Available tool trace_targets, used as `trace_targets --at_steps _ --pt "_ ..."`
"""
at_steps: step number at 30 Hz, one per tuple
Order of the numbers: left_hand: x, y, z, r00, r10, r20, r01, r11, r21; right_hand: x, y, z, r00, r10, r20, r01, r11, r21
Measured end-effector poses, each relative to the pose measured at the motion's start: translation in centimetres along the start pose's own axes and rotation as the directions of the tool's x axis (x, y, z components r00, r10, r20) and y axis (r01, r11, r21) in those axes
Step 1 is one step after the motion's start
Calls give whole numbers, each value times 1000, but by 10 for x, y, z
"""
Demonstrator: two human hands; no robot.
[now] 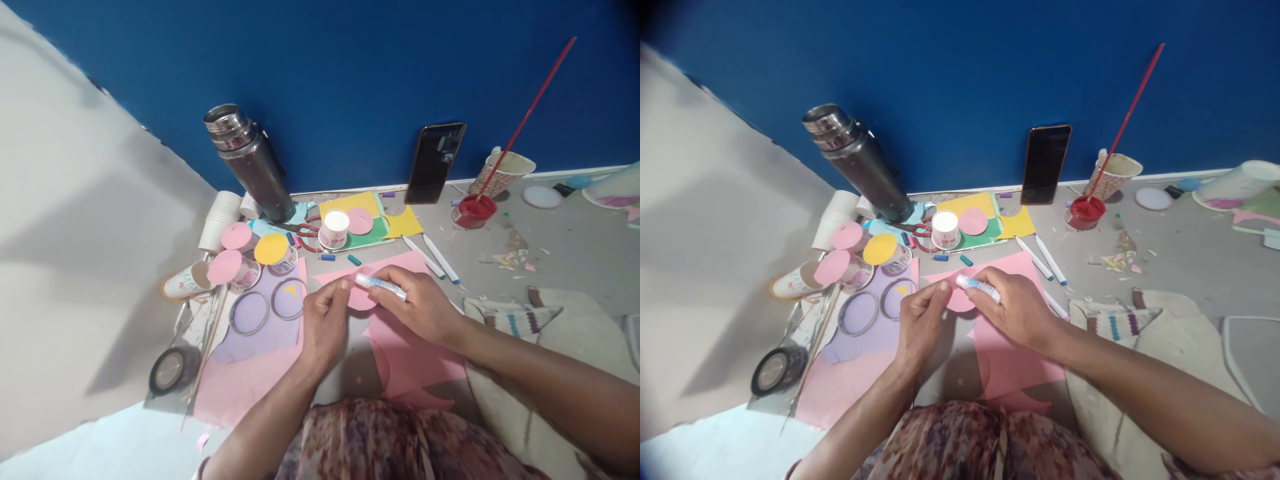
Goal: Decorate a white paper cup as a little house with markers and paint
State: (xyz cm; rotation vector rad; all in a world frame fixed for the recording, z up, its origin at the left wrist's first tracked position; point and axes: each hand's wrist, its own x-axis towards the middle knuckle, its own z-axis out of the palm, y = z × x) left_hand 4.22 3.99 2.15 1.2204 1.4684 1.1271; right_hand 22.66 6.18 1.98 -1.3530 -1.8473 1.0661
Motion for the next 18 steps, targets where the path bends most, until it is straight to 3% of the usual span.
trace_targets --at_steps 6,12,18 --pt "6 -9 -4 995 -96 25 96 995 -7 0 -3 -3 997 -14 -74 18 998 56" --pt "12 -11 0 966 -243 83 257 919 -298 5 -2 -11 985 33 -171 -10 991 135" --pt "12 -9 4 948 -295 123 317 822 -473 4 0 -9 987 152 -48 -128 935 330"
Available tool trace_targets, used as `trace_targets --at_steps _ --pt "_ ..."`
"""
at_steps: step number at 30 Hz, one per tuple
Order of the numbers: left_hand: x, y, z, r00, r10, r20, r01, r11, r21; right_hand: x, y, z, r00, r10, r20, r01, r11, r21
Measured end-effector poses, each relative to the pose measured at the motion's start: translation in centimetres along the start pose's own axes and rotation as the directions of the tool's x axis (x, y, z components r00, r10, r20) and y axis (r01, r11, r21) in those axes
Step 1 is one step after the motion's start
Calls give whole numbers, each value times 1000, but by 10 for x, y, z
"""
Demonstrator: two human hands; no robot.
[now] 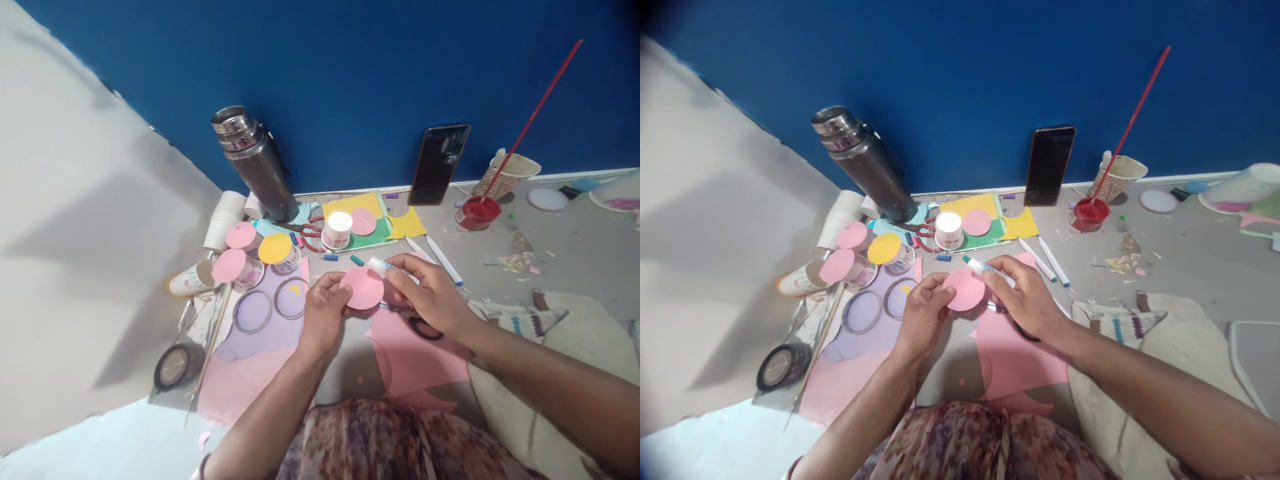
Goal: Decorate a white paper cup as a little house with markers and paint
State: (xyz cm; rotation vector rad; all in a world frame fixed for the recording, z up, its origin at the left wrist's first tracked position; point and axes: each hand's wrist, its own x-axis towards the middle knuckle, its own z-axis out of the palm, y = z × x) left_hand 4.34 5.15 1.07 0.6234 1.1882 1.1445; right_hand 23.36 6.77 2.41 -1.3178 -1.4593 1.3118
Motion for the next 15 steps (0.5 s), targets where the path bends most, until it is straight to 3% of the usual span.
trace_targets --at_steps 5,8,11,15 --pt "-4 1 1 991 -96 93 108 985 -135 0 0 2 996 18 82 -26 995 98" --pt "-5 3 1 977 -134 167 163 971 -177 1 0 2 995 -12 97 5 998 67" --pt "-4 3 0 962 -185 202 233 940 -251 -1 1 3 991 -133 17 134 982 -129" --pt "-2 -1 0 975 -160 155 207 911 -357 -7 8 7 922 -387 6 340 802 -490"
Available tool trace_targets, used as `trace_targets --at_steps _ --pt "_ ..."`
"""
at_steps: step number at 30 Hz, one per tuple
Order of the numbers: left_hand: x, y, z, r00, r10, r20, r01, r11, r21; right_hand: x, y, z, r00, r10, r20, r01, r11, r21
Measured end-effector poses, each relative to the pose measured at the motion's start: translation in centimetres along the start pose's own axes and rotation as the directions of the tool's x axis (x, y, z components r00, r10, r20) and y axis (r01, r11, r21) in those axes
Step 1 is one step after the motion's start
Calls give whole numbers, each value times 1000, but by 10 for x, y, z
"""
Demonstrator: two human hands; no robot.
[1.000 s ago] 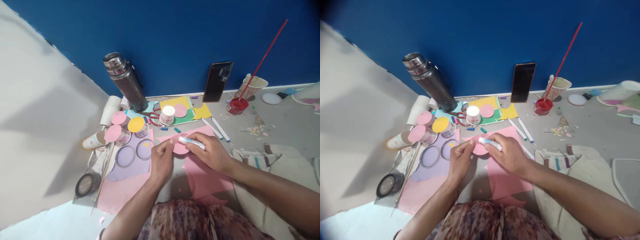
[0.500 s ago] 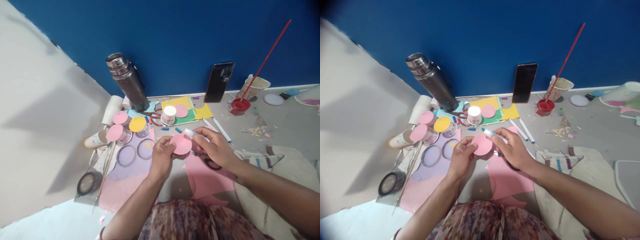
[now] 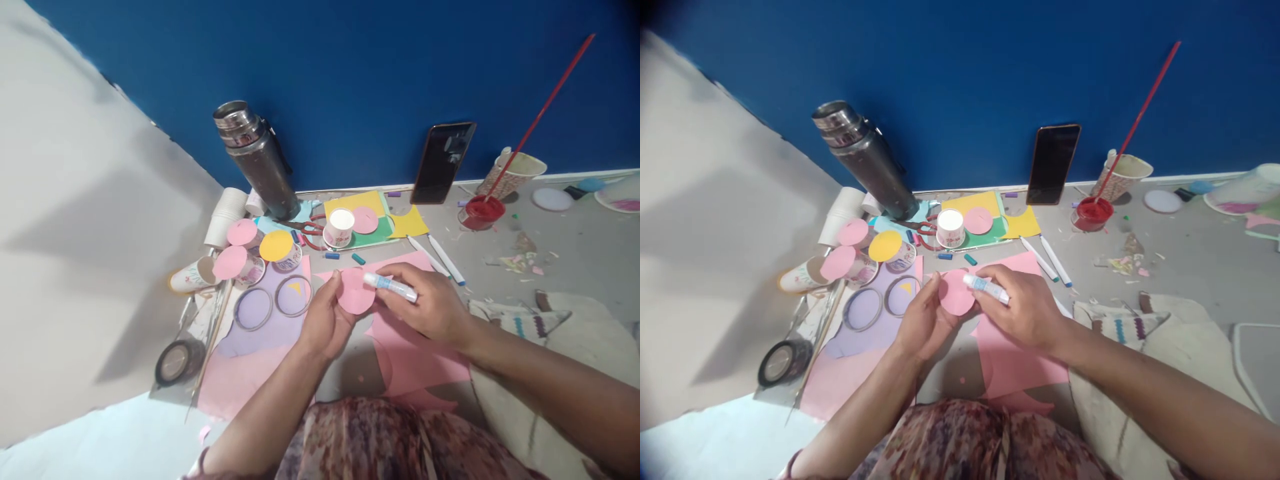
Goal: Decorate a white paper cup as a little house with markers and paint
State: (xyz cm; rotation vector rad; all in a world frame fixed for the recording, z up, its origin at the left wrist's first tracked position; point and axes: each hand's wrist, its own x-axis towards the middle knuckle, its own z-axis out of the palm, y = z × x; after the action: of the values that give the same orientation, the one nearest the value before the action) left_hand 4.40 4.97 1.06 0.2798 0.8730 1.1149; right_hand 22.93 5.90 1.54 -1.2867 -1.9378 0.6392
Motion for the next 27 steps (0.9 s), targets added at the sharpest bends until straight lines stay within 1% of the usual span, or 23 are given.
trace_targets --at_steps 3,5,7,11,15,19,23,27 --pt "1 -4 -1 999 41 17 -40 999 -15 -5 3 6 994 -106 27 110 974 -200" --pt "0 -7 -1 999 33 38 -33 999 -3 -5 5 8 990 -130 57 141 947 -287" --pt "-1 -9 -1 998 27 58 -29 999 35 -4 7 9 986 -140 89 162 928 -334" --pt "-2 -12 0 996 40 83 -48 994 97 -3 10 9 975 -197 105 222 900 -375" --pt "-2 -11 2 996 47 77 -54 994 93 -5 13 10 958 -269 95 285 869 -404" --pt "-3 -10 2 996 42 76 -47 996 70 -5 16 12 946 -307 107 324 852 -411" --pt "-5 -11 3 994 76 77 -84 990 112 -5 15 12 937 -335 99 345 837 -425" --pt "-8 -14 1 997 64 43 -72 977 201 -5 13 10 940 -335 68 330 839 -432"
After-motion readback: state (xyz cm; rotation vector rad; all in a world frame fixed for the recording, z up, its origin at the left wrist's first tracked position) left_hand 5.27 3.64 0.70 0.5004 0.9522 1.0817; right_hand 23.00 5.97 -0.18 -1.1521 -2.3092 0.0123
